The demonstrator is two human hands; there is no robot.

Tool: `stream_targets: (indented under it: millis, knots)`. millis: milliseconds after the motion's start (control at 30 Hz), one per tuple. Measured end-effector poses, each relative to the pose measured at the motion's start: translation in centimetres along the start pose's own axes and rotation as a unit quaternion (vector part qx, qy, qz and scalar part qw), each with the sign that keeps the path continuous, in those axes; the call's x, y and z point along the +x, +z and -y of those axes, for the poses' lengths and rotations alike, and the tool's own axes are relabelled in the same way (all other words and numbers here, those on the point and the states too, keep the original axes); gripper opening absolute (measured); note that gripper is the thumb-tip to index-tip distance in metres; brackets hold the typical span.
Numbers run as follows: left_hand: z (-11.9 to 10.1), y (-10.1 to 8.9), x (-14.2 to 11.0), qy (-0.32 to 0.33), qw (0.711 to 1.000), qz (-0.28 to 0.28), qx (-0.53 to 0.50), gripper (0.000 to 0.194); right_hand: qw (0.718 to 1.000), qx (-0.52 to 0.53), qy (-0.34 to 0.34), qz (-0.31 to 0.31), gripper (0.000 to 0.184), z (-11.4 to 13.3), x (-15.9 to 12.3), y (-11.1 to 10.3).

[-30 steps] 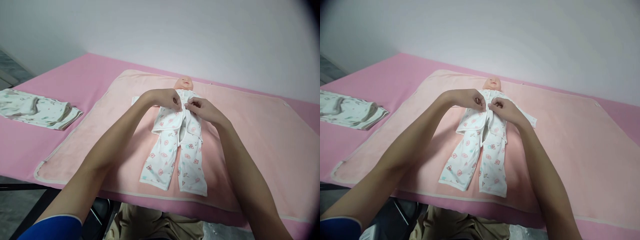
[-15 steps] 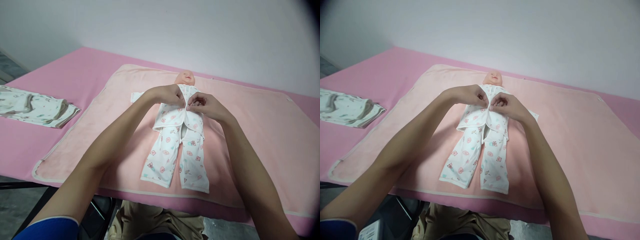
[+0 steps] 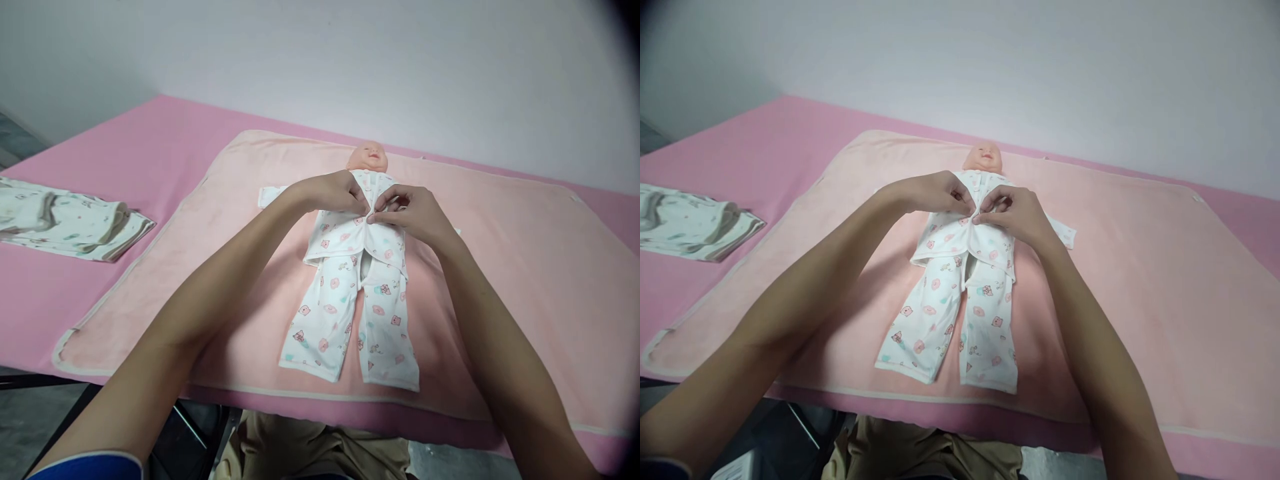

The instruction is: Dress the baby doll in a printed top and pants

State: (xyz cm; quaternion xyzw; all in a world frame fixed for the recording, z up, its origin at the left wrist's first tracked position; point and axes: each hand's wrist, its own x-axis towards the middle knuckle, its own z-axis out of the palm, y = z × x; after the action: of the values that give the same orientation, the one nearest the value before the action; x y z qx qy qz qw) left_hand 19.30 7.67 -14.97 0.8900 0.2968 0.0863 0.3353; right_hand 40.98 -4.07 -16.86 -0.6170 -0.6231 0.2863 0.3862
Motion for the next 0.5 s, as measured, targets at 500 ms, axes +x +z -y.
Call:
stream_targets:
  millis: [500]
  knots:
    - [-1.7,0.3,-0.9,-0.028,0.999,-0.018,-0.02,0.031,0.999,-0.034,-0.012,0.015,0.048,-0.3,0.4,0.1]
